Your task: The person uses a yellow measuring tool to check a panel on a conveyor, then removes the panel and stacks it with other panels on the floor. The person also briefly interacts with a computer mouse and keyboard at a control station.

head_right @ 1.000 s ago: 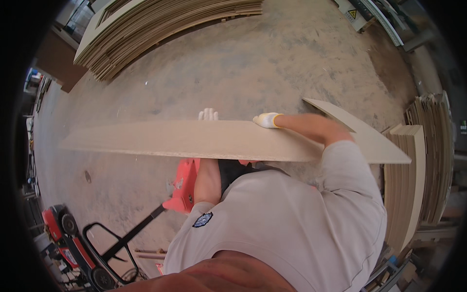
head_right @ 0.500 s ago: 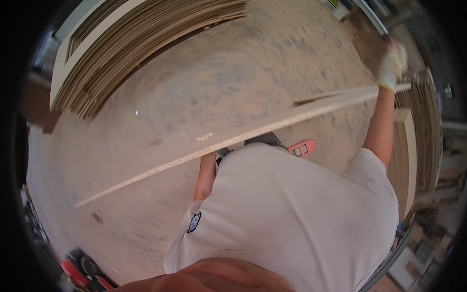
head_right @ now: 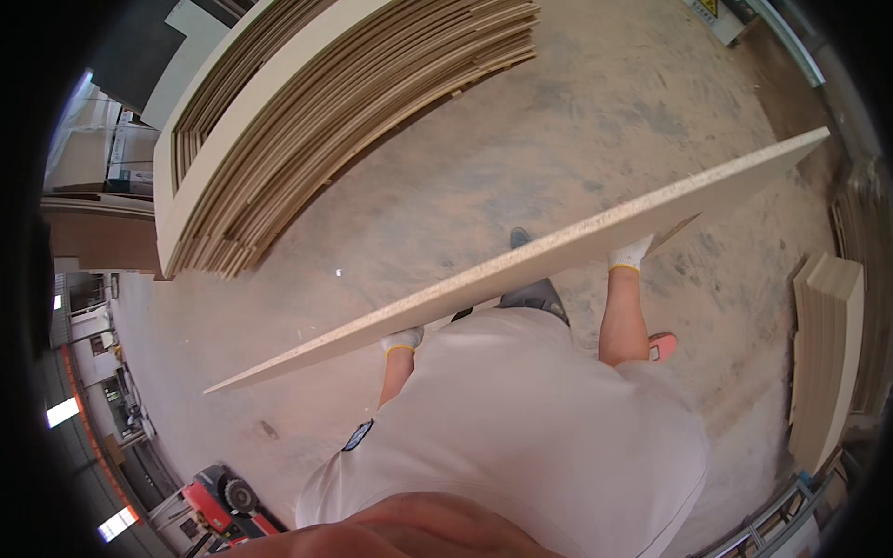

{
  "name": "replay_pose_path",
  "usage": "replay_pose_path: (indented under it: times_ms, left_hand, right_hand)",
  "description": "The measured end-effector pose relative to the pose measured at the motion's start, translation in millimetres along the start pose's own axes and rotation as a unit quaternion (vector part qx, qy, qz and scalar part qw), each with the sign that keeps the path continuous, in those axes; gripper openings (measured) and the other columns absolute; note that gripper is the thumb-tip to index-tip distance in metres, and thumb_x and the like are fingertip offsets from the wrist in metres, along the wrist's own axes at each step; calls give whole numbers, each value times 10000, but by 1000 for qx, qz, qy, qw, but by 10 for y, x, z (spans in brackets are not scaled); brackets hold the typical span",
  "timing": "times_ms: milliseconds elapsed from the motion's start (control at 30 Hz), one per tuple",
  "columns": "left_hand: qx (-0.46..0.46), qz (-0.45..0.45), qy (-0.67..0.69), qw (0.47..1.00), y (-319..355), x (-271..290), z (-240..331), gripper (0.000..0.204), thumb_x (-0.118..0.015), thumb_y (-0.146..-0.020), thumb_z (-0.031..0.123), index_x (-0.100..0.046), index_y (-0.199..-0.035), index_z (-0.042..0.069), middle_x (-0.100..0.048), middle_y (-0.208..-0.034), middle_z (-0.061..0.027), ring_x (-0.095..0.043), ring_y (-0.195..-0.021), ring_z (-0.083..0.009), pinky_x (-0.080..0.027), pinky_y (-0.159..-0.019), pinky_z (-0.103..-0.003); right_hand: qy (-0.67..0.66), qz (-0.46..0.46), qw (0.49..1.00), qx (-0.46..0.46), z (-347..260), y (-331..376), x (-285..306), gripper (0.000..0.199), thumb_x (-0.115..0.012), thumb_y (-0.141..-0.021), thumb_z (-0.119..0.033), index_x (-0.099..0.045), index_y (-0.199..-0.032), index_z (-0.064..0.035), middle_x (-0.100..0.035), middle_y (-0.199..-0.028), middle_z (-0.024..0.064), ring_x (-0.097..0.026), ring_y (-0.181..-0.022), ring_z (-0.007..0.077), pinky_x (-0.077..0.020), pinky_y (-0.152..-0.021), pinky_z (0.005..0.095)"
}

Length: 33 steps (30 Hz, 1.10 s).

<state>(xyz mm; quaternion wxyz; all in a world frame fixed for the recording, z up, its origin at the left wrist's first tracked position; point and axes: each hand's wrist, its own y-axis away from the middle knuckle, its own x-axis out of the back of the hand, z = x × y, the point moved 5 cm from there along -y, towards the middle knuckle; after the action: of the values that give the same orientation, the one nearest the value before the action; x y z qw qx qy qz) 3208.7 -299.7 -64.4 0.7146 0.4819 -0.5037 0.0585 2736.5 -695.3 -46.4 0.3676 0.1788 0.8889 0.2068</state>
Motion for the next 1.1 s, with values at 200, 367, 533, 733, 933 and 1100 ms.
replay_pose_path:
  times_ms: [200, 367, 533, 733, 933, 1100]
  left_hand:
    - [26, 52, 826, 561, -224, 1387, 584, 599, -379, -1007, 573, -484, -1465, 202, -463, -1533, -55, -387, -1434, -280, -299, -1192, -464]
    - [-40, 121, 979, 160, -985, 2566, 489, 666, -463, -989, 632, -464, -1473, 175, -431, -1539, -61, -366, -1429, -302, -284, -1181, -535]
    - [-50, 156, 962, 219, -2028, 3529, 65, 639, -476, -997, 611, -467, -1462, 173, -458, -1513, -45, -395, -1400, -280, -304, -1178, -519]
    - [-52, 173, 956, 229, -2892, 4947, -126, 653, -425, -1005, 635, -452, -1479, 187, -441, -1539, -15, -372, -1414, -268, -256, -1199, -516]
    - [5, 185, 946, 266, -3758, 6061, -156, 664, -415, -1014, 628, -419, -1494, 169, -433, -1542, -34, -379, -1414, -285, -298, -1187, -523]
    - [53, 183, 940, 282, -4497, 6733, -137, 690, -478, -995, 629, -418, -1483, 145, -432, -1544, -35, -416, -1392, -281, -330, -1178, -525]
  right_hand:
    - [-17, 32, 999, 23, -67, -458, -1435, 586, -379, -1053, -516, -444, -1497, -139, -458, -1535, 48, -429, -1389, 279, -320, -1179, 445]
    - [-29, -14, 998, -60, 869, -1111, -2604, 650, -417, -1032, -578, -419, -1515, -142, -441, -1549, 50, -421, -1390, 289, -313, -1183, 444]
    - [-87, -51, 981, -166, 1506, -1374, -4051, 673, -391, -1031, -609, -425, -1504, -132, -450, -1541, 52, -415, -1399, 294, -310, -1189, 447]
    - [-87, -101, 979, -152, 1839, -1496, -5692, 659, -452, -1021, -594, -453, -1471, -113, -473, -1521, 50, -422, -1399, 276, -335, -1181, 449]
    - [-40, -47, 984, -169, 2169, -2040, -7241, 679, -503, -1000, -600, -456, -1466, -109, -492, -1501, 61, -483, -1356, 298, -398, -1146, 474]
    - [20, -33, 984, -172, 2553, -2663, -8175, 716, -565, -974, -593, -450, -1470, -90, -498, -1497, 72, -529, -1317, 316, -442, -1087, 552]
